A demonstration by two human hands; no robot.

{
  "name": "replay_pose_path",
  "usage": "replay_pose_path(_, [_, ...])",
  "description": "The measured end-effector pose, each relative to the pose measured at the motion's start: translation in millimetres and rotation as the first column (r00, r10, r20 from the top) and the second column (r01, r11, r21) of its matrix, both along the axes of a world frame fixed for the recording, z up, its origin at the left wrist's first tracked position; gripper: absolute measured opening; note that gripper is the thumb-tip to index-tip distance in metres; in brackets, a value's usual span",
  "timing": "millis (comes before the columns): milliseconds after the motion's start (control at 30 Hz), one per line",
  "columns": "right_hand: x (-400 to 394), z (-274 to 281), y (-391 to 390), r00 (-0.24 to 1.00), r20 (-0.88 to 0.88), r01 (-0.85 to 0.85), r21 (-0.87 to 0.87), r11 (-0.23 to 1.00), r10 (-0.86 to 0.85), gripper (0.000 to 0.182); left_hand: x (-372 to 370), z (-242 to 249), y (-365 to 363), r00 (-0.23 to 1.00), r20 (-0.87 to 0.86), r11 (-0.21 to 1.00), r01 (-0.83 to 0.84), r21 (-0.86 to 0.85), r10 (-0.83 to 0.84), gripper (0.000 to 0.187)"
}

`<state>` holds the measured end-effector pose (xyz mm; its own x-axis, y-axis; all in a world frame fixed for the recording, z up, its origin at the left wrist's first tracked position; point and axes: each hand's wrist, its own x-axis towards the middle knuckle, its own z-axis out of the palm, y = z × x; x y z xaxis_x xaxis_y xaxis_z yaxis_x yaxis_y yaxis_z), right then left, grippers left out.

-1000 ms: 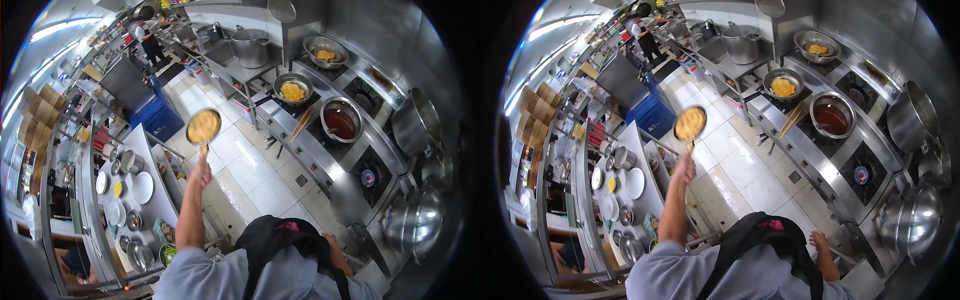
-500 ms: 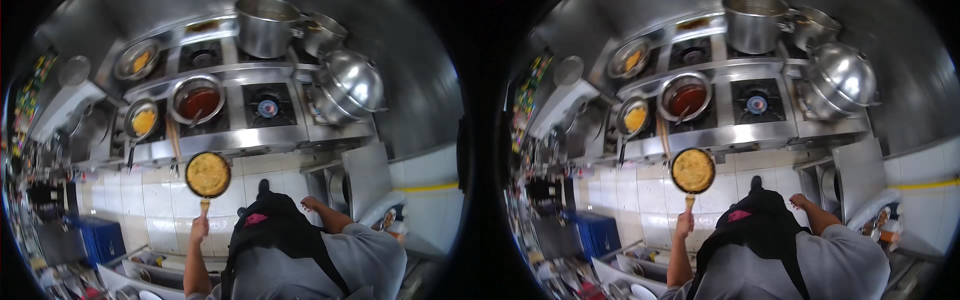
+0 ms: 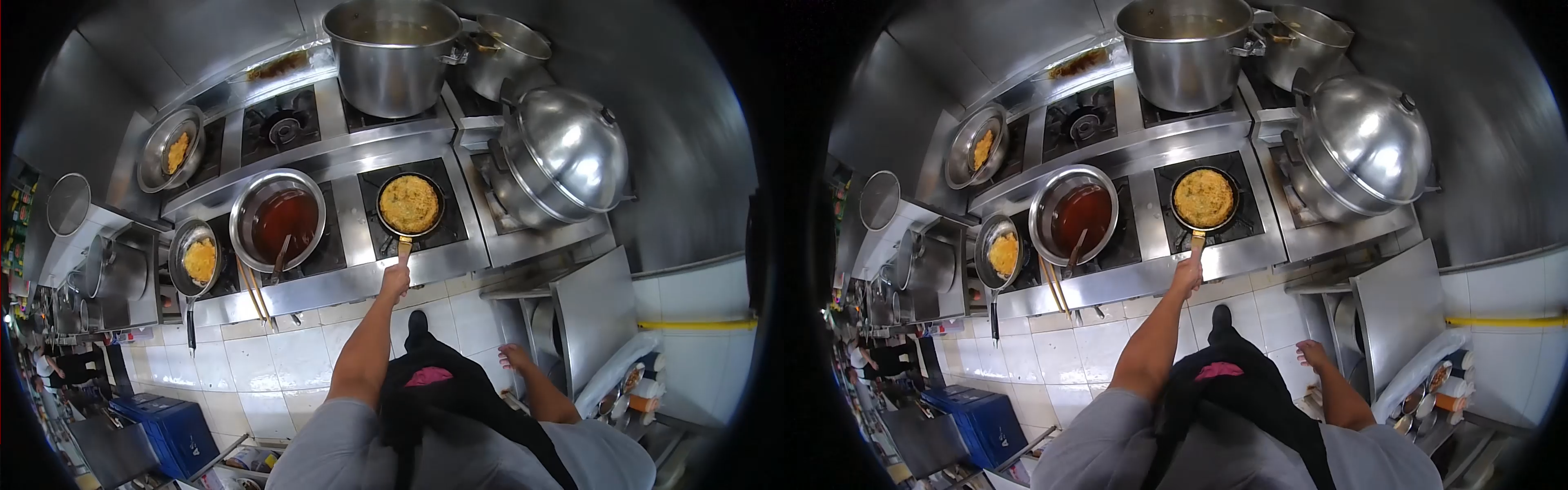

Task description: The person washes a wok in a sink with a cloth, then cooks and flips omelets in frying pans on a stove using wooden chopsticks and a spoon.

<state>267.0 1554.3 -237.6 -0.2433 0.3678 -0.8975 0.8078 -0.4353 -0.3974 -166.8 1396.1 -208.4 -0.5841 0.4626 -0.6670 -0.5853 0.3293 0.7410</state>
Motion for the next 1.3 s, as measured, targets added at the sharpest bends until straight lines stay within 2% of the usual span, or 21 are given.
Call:
replay_pose_path(200, [2.6,3.5,-8.9,0.991,0.126,-0.042,-0.032,0.999,0.046,0.021,-12.9,-14.5,-17.8,0.996,0.081,0.999,0.047,-0.021,-0.045,0.067])
replay_pose_path(233, [-7.8,7.1,-13.2,0.987,0.126,-0.098,-0.059,0.993,0.105,0.021,-20.0,-55.3,-42.9,0.909,-0.324,0.944,0.172,-0.28,-0.262,0.063])
replay_pose_path(267, [-17.6,10.3,-15.7,0.983,0.138,-0.116,-0.057,0.992,0.123,0.022,-25.8,-25.1,-80.0,0.699,-0.587,0.904,0.22,-0.367,-0.408,0.045])
replay_pose_path(333, [-42.2,11.9,-22.3,0.977,-0.005,-0.214,0.049,0.976,0.214,0.022,-43.7,-3.0,-166.7,0.66,-0.687,0.842,-0.152,-0.518,-0.304,0.028])
replay_pose_path(400, [-72.1,11.1,-30.3,0.843,-0.055,-0.515,0.204,0.832,0.535,0.025,-75.1,12.9,-252.9,0.716,-0.698,0.652,-0.534,-0.538,0.009,0.027])
replay_pose_path(467, [-117.2,23.3,-57.4,0.747,-0.101,-0.595,0.338,0.729,0.657,0.025,-103.5,34.0,-313.5,0.596,-0.793,0.37,-0.713,-0.596,-0.128,0.03])
replay_pose_path(533, [-194.1,62.3,-102.7,0.559,-0.135,-0.655,0.532,0.536,0.818,0.026,-122.0,13.3,-342.0,0.628,-0.769,0.424,-0.669,-0.611,-0.118,0.03])
replay_pose_path(600, [-267.9,104.4,-152.0,0.496,-0.237,-0.721,0.423,0.549,0.835,0.026,-135.3,-20.0,-367.5,0.659,-0.743,0.495,-0.61,-0.618,-0.116,0.03])
replay_pose_path(700, [-348.8,90.6,-221.8,0.279,-0.421,-0.715,0.509,0.479,0.863,0.031,-127.7,-30.2,-388.8,0.64,-0.627,0.655,-0.246,-0.714,-0.443,0.023])
replay_pose_path(767, [-395.8,90.7,-277.4,0.29,-0.612,-0.703,0.385,0.597,0.736,0.035,-105.2,-78.8,-409.5,0.627,-0.751,0.807,-0.326,-0.494,-0.207,0.02])
replay_pose_path(800, [-414.2,44.1,-300.8,0.313,-0.611,-0.8,0.242,0.549,0.727,0.033,-83.0,-40.2,-404.7,0.728,-0.685,0.893,-0.323,-0.312,0.024,0.018])
replay_pose_path(833, [-429.4,31.8,-322.0,0.203,-0.563,-0.822,0.346,0.452,0.801,0.042,-62.8,-64.7,-414.2,0.763,-0.635,0.906,-0.345,-0.245,0.119,0.019])
replay_pose_path(867, [-444.5,61.6,-338.5,0.37,-0.474,-0.882,0.09,0.462,0.799,0.047,-40.3,-30.8,-410.9,0.91,-0.386,0.956,-0.235,-0.175,0.153,0.022])
replay_pose_path(933, [-447.9,84.8,-368.9,0.747,-0.31,-0.661,-0.243,0.71,0.589,0.041,2.5,39.0,-387.0,0.944,-0.236,0.971,-0.239,-0.004,0.231,0.032])
replay_pose_path(967, [-440.9,80.4,-374.3,0.786,-0.33,-0.615,-0.318,0.722,0.524,0.04,15.9,51.1,-377.4,0.871,-0.48,0.994,-0.113,0.008,0.102,0.038])
replay_pose_path(1067, [-422.4,100.2,-366.3,0.92,-0.321,-0.369,-0.514,0.774,0.226,0.03,22.6,60.3,-352.6,0.963,-0.161,0.941,-0.159,0.3,0.214,0.035])
replay_pose_path(1100, [-413.5,99.4,-347.4,0.908,-0.405,-0.371,-0.653,0.66,0.11,0.02,21.1,58.8,-350.2,0.972,-0.053,0.916,-0.197,0.349,0.229,0.034])
replay_pose_path(1133, [-405.0,100.2,-333.4,0.908,-0.407,-0.365,-0.651,0.666,0.099,0.02,13.2,91.8,-333.8,0.995,-0.037,0.971,-0.083,0.226,0.094,0.034])
replay_pose_path(1200, [-386.6,105.8,-303.9,0.818,-0.536,-0.03,-0.403,0.915,-0.209,0.016,2.4,110.6,-301.5,0.999,-0.004,0.993,0.047,0.104,-0.047,0.034])
replay_pose_path(1267, [-369.5,129.3,-254.8,0.771,-0.58,0.154,-0.234,0.96,-0.265,0.016,-6.8,104.4,-270.3,0.789,-0.531,0.941,0.335,-0.048,-0.308,0.037])
replay_pose_path(1300, [-358.2,139.4,-224.1,0.792,-0.572,0.197,-0.092,0.976,-0.214,0.019,-13.0,107.6,-249.2,0.651,-0.701,0.945,0.309,-0.106,-0.292,0.037])
